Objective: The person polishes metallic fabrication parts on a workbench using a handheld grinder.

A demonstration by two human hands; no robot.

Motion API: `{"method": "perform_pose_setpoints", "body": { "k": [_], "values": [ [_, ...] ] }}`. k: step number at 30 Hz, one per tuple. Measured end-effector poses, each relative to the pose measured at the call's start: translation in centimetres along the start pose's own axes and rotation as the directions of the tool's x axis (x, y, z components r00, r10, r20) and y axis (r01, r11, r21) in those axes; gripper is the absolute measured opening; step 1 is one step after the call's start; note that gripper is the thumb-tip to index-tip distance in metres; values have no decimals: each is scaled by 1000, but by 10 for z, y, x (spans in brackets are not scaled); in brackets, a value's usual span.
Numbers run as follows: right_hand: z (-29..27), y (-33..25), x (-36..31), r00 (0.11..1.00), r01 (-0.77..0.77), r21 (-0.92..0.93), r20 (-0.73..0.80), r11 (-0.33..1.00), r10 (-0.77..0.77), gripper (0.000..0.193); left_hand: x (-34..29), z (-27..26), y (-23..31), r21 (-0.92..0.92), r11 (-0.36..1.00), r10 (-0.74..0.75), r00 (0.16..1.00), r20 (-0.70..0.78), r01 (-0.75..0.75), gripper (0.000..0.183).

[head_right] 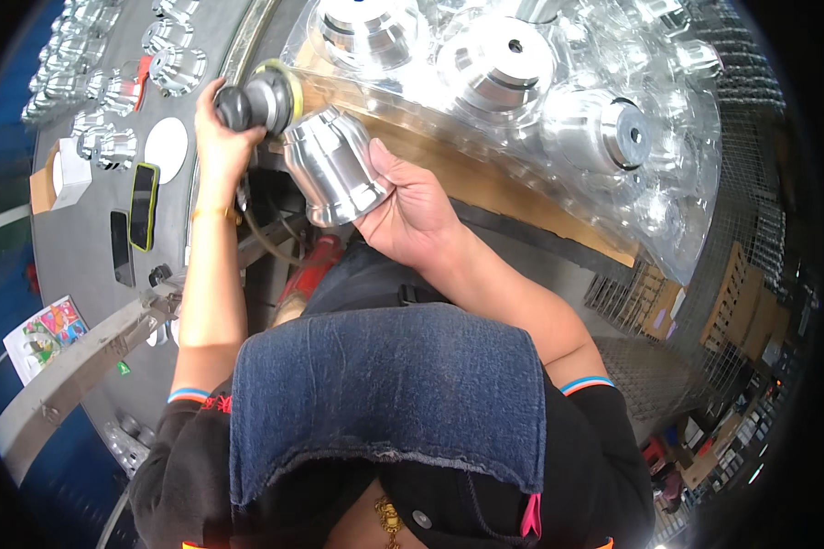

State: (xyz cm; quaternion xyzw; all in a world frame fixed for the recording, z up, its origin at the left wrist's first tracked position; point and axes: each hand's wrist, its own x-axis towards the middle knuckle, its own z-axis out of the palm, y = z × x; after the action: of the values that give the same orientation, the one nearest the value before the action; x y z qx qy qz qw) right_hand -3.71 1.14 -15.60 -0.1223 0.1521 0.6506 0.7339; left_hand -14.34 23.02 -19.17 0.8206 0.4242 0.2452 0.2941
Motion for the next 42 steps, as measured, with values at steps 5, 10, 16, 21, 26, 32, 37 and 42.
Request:
{"method": "perform_pose_setpoints", "body": {
  "k": [5,10,16,21,26,32,37,42],
  "values": [
    [-31,1,32,993,37,-72,-107,997,-45,51,-57,-41,0,-55,998,20,996,90,-15,79],
    [-59,6,57,994,52,-89,-94,995,-60,42,-98,-60,28,-59,997,-37,965,259,54,76],
    [-63,14,58,999,24,-116,-40,993,-29,48,-101,-59,57,-2,996,-81,922,378,88,73],
    [-61,18,56,996,50,-160,-65,986,-61,43,-97,-57,62,-18,996,-77,932,355,89,71],
    [-64,26,56,989,38,-231,-127,972,-69,39,-86,-59,75,-9,1000,-1,936,353,4,68],
    [-58,30,53,983,118,-381,-86,917,-162,32,-79,-63,92,29,998,39,907,419,-56,69],
    [-67,21,51,983,181,-594,112,784,-143,45,-70,-58,89,-7,999,51,892,449,-53,68],
    [-76,8,51,991,109,-259,-53,960,-126,52,-53,-52,54,-61,988,-97,874,475,143,68]
  ]
}}
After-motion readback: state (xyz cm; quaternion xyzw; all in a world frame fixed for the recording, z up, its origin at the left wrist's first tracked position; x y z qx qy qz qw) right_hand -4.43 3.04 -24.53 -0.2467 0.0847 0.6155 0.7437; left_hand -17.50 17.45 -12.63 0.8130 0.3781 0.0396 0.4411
